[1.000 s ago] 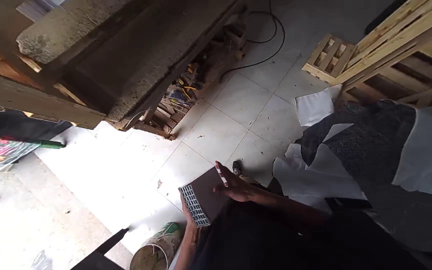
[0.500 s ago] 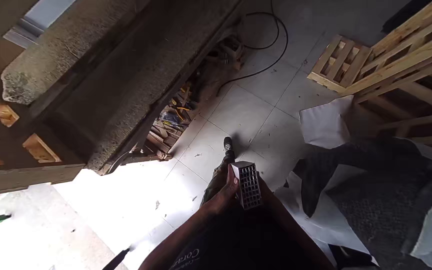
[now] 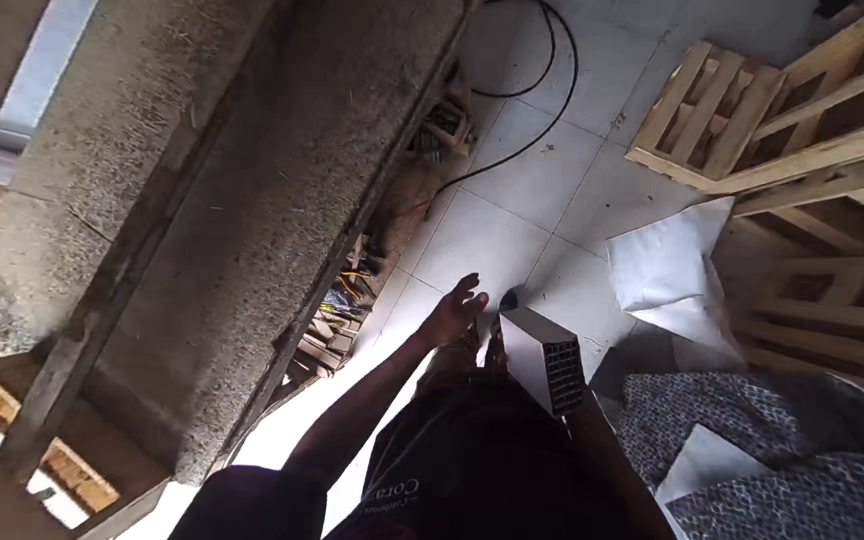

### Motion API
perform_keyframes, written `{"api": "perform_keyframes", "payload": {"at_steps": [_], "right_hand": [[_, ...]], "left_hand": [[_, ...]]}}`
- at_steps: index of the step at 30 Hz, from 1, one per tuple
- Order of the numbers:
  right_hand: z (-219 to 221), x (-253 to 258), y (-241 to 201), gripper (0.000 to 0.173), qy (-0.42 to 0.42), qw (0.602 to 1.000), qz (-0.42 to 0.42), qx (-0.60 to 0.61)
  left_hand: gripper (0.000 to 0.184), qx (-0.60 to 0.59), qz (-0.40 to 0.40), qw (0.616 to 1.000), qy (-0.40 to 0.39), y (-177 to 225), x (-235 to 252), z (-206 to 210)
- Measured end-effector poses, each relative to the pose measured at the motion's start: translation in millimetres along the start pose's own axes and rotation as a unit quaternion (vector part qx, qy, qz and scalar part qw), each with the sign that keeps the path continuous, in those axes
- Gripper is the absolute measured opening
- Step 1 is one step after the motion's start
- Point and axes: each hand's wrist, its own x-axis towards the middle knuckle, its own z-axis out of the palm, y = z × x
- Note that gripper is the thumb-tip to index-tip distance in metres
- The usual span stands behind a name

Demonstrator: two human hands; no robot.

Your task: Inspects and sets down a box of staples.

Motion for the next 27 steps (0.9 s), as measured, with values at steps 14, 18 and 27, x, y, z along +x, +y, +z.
{"api": "perform_keyframes", "payload": {"at_steps": [14, 18, 27], "right_hand": [[31.0, 530.8, 11.8, 0.108, -0.401, 0.896, -0.122, 0.145], [67.9, 626.7, 42.6, 0.105, -0.391, 0.891, -0.096, 0.21], [126.9, 700.3, 98.5, 0.101, -0.425, 0.886, -0.023, 0.186]], "left_hand": [[0.092, 0.191, -0.241, 0.911, 0.274, -202.5, 433.6, -209.8], [0.105, 0.177, -0.17, 0.892, 0.38, -271.2, 564.8, -292.8], [0.061, 0.311, -0.22, 0.827, 0.412, -332.2, 682.6, -403.6]]}}
